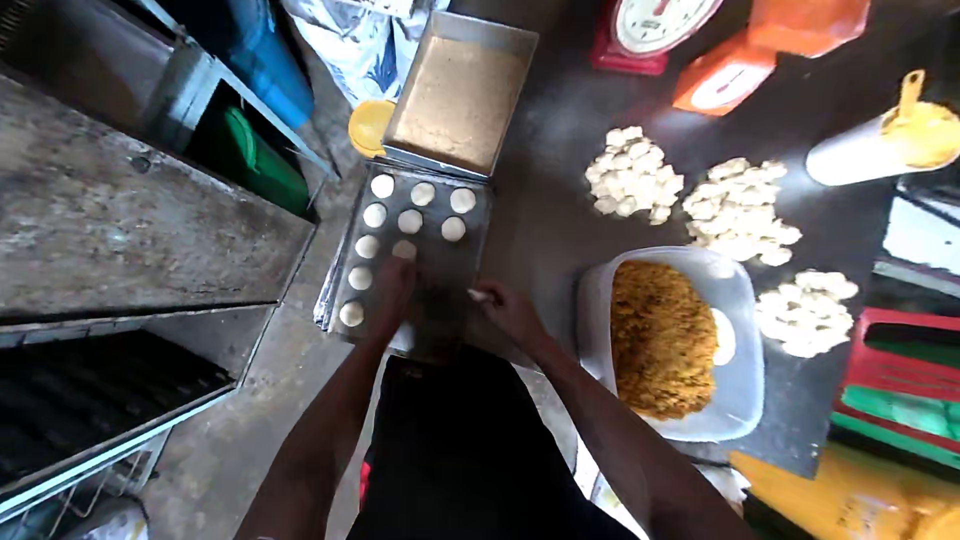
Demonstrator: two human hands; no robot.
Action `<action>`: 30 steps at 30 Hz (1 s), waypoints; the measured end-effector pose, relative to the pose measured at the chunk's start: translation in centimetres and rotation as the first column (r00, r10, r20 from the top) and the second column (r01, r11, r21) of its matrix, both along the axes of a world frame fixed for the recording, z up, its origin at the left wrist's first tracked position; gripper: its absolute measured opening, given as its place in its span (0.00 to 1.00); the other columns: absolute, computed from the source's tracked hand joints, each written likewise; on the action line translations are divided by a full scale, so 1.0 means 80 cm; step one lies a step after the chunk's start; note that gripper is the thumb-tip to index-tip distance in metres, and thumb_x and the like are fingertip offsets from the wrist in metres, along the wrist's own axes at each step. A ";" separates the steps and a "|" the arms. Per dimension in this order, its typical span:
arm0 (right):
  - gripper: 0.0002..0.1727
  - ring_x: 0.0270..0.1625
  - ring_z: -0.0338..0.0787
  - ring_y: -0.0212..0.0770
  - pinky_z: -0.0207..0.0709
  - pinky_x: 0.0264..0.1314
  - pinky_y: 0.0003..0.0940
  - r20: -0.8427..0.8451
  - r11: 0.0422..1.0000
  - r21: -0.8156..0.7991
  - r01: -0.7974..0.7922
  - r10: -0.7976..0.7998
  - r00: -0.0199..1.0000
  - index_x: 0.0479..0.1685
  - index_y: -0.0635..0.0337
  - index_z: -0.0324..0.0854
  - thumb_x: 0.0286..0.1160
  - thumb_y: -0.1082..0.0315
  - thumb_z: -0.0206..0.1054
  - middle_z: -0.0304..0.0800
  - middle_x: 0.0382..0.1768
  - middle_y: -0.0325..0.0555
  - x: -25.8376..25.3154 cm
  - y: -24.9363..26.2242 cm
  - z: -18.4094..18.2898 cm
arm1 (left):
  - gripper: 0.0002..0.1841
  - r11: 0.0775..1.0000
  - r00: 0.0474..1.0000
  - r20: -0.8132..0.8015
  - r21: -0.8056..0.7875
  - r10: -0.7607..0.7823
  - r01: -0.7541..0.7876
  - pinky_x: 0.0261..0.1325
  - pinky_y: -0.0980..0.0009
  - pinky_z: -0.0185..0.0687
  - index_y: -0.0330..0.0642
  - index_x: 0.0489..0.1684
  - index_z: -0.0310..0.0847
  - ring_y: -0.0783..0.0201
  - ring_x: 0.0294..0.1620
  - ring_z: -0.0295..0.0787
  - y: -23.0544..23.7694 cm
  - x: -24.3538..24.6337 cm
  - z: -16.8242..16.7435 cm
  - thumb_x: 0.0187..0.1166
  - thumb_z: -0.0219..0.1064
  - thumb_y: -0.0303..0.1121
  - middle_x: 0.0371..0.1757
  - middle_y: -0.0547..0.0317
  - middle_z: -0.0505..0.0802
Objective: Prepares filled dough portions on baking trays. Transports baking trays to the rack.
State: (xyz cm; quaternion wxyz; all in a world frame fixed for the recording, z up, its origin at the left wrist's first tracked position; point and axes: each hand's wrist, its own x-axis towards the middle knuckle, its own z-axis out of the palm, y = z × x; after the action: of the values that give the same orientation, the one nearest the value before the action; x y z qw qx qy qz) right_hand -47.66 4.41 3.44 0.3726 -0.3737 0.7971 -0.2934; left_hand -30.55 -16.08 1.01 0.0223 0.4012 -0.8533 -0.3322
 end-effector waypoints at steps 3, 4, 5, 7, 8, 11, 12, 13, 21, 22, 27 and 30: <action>0.20 0.66 0.91 0.49 0.84 0.70 0.49 -0.275 0.961 -0.241 -0.132 0.063 0.959 0.71 0.56 0.86 0.83 0.72 0.61 0.90 0.67 0.50 0.010 -0.065 -0.035 | 0.14 0.997 0.996 -0.072 -0.053 -0.051 0.047 0.73 0.44 0.79 0.41 0.64 0.87 0.43 0.68 0.84 -0.033 -0.006 0.007 0.85 0.66 0.34 0.65 0.42 0.88; 0.20 0.70 0.89 0.50 0.83 0.72 0.49 -0.380 0.940 -0.300 -0.165 0.041 0.924 0.71 0.57 0.86 0.81 0.75 0.62 0.88 0.70 0.51 0.015 -0.079 -0.056 | 0.14 0.994 0.992 -0.090 -0.069 -0.089 0.083 0.74 0.44 0.78 0.42 0.63 0.88 0.43 0.70 0.83 -0.040 -0.011 0.005 0.83 0.68 0.33 0.66 0.42 0.88; 0.22 0.76 0.85 0.50 0.81 0.76 0.48 -0.484 0.922 -0.327 -0.206 0.024 0.875 0.73 0.56 0.84 0.81 0.75 0.63 0.85 0.74 0.52 0.018 -0.090 -0.082 | 0.14 0.990 0.987 -0.100 -0.081 -0.123 0.115 0.75 0.45 0.78 0.42 0.62 0.89 0.43 0.71 0.82 -0.045 -0.016 -0.004 0.82 0.69 0.32 0.66 0.43 0.87; 0.25 0.88 0.70 0.48 0.66 0.89 0.50 -0.633 0.921 -0.263 -0.288 0.061 0.772 0.83 0.51 0.76 0.86 0.67 0.61 0.74 0.84 0.48 0.023 -0.094 -0.138 | 0.12 0.990 0.986 -0.093 -0.059 -0.137 0.131 0.73 0.45 0.79 0.42 0.58 0.90 0.43 0.69 0.82 -0.050 -0.027 -0.026 0.83 0.69 0.33 0.66 0.42 0.86; 0.28 0.92 0.62 0.47 0.58 0.91 0.55 -0.683 0.926 -0.219 -0.307 0.079 0.726 0.88 0.49 0.70 0.89 0.62 0.58 0.67 0.89 0.45 0.028 -0.091 -0.157 | 0.12 0.993 0.990 -0.080 -0.036 -0.117 0.114 0.74 0.45 0.79 0.42 0.58 0.90 0.43 0.70 0.82 -0.050 -0.029 -0.033 0.83 0.69 0.33 0.66 0.42 0.86; 0.32 0.95 0.54 0.46 0.49 0.93 0.62 -0.722 0.942 -0.131 -0.308 0.123 0.681 0.92 0.46 0.63 0.90 0.49 0.54 0.59 0.93 0.42 0.032 -0.087 -0.157 | 0.14 0.998 0.999 -0.012 -0.018 -0.053 0.053 0.72 0.46 0.81 0.46 0.59 0.90 0.47 0.70 0.83 -0.052 -0.039 -0.047 0.84 0.67 0.40 0.69 0.45 0.86; 0.33 0.97 0.47 0.45 0.43 0.95 0.62 -0.642 0.942 -0.060 -0.331 0.218 0.735 0.93 0.44 0.61 0.90 0.47 0.53 0.54 0.95 0.40 0.028 -0.083 -0.141 | 0.14 0.999 0.999 0.007 -0.019 -0.035 0.035 0.73 0.45 0.79 0.46 0.60 0.90 0.46 0.71 0.82 -0.048 -0.040 -0.049 0.84 0.67 0.40 0.70 0.45 0.85; 0.33 0.97 0.44 0.44 0.40 0.96 0.60 -0.530 0.931 -0.016 -0.365 0.302 0.793 0.94 0.42 0.60 0.90 0.49 0.55 0.51 0.95 0.38 0.019 -0.080 -0.121 | 0.15 1.000 1.000 0.019 -0.017 -0.018 0.019 0.73 0.45 0.79 0.45 0.60 0.90 0.45 0.71 0.82 -0.045 -0.042 -0.048 0.84 0.67 0.41 0.70 0.44 0.85; 0.17 0.66 0.87 0.63 0.79 0.69 0.63 -0.441 0.993 0.069 0.095 -0.055 0.896 0.69 0.57 0.85 0.87 0.68 0.61 0.87 0.65 0.62 -0.278 0.010 0.013 | 0.17 0.987 0.969 -0.193 -0.005 0.155 -0.159 0.62 0.63 0.90 0.40 0.64 0.87 0.60 0.59 0.91 0.016 0.002 -0.002 0.84 0.66 0.38 0.61 0.46 0.90; 0.16 0.67 0.86 0.64 0.80 0.67 0.65 -0.512 0.982 0.148 0.118 -0.026 0.858 0.66 0.55 0.87 0.83 0.69 0.64 0.87 0.63 0.61 -0.326 0.022 -0.002 | 0.16 0.981 0.962 -0.194 0.019 0.194 -0.194 0.60 0.64 0.91 0.39 0.63 0.88 0.62 0.58 0.91 0.033 0.006 0.004 0.83 0.66 0.36 0.60 0.47 0.90; 0.14 0.64 0.87 0.67 0.81 0.55 0.74 -0.539 0.933 0.357 0.039 0.172 0.825 0.56 0.52 0.91 0.70 0.67 0.74 0.89 0.60 0.59 -0.436 0.042 -0.070 | 0.14 0.965 0.945 -0.202 0.110 0.257 -0.239 0.59 0.67 0.92 0.38 0.62 0.88 0.64 0.57 0.92 0.111 -0.022 0.027 0.82 0.66 0.29 0.59 0.48 0.91; 0.16 0.60 0.87 0.73 0.78 0.55 0.79 -0.439 0.936 0.332 0.119 0.042 0.897 0.54 0.59 0.89 0.69 0.65 0.75 0.89 0.55 0.68 -0.396 0.022 -0.041 | 0.14 0.960 0.932 -0.281 0.225 0.227 -0.166 0.63 0.66 0.90 0.36 0.63 0.87 0.65 0.58 0.92 0.142 -0.058 0.043 0.84 0.65 0.30 0.59 0.50 0.93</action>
State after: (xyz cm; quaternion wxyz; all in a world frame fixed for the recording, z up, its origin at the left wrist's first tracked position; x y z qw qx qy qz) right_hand -79.32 6.21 0.14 0.2376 -0.3416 0.9072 -0.0621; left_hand -35.21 -4.74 4.46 0.1469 0.4289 -0.7580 -0.4690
